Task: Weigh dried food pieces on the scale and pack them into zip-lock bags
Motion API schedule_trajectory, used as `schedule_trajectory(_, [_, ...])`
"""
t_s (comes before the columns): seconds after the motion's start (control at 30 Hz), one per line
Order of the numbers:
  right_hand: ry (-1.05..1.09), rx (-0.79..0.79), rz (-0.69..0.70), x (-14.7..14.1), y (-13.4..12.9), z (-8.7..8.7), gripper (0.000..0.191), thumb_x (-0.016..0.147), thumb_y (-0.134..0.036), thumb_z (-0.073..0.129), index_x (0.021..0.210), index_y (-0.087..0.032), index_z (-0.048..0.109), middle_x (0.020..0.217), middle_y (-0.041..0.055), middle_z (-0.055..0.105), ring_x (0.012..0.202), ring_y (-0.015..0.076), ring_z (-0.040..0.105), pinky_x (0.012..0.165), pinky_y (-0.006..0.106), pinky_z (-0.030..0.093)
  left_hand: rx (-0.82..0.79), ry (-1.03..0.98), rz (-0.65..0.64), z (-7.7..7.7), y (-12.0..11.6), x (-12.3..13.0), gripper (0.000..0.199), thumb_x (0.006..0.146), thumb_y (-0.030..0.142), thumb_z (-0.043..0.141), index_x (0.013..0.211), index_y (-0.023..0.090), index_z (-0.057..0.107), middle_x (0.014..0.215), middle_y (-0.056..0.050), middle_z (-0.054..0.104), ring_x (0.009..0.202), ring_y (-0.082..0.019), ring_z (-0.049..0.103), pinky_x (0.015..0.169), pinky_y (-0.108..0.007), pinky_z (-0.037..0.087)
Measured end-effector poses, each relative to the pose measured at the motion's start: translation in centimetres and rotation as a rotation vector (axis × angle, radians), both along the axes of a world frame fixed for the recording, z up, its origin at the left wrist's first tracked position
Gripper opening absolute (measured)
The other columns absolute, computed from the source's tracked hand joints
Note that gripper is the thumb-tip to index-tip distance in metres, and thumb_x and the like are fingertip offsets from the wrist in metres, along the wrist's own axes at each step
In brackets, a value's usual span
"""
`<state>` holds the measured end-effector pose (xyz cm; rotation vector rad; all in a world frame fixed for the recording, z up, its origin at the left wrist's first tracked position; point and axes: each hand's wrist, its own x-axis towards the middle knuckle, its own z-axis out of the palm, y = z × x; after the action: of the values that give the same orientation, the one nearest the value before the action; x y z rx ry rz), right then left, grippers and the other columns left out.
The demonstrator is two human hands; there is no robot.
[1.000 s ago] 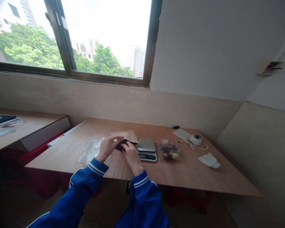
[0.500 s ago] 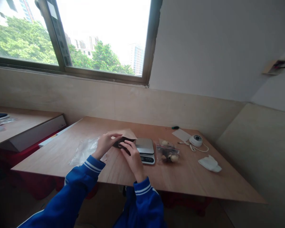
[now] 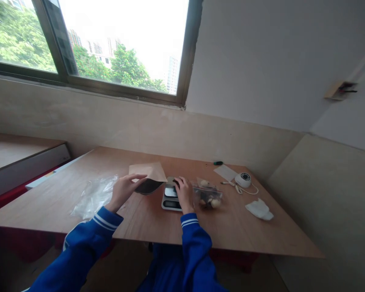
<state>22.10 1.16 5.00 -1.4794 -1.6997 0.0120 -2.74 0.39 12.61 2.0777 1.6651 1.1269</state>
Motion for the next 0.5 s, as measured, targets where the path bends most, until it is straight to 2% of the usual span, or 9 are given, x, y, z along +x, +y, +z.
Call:
schedule_trajectory(0.17, [-0.083,-0.043,0.038,-0.2,0.3,-1.5,0.035,0.092,-0.034,0.041,0.119,-0.02,0.059,0.131,0.0107,0.054,0.117,0.025,0.053,0.099,0.043,0.041,-0.008,0.021,-0.015,0.2,-0.4,-0.6,0.03,0.08,0.051,0.053,0.092,0.032,0.072,0.093,0.004,0.073,0.066,-0.014,0.064,0.063,-0.024,0.045])
schedule_trajectory(0.33, [-0.028,-0.075,-0.067,1.5,-0.2,-3.0,0.05,0.096,-0.041,0.024,0.124,-0.014,0.057,0.139,0.014,0.046,0.131,0.0251,0.037,0.108,0.046,0.03,-0.023,0.029,-0.024,-0.1,-0.5,-0.5,0.03,0.079,0.051,0.054,0.093,0.031,0.072,0.093,0.003,0.073,0.066,-0.015,0.064,0.059,-0.024,0.043])
schedule_trajectory(0.5, [-0.003,-0.092,-0.048,2.3,-0.7,-3.0,0.051,0.096,-0.041,0.024,0.126,-0.013,0.054,0.142,0.0148,0.042,0.132,0.0242,0.036,0.108,0.044,0.032,-0.035,0.025,-0.019,-0.4,-0.7,-0.3,0.029,0.079,0.05,0.055,0.093,0.032,0.072,0.094,0.004,0.073,0.067,-0.015,0.065,0.058,-0.024,0.043])
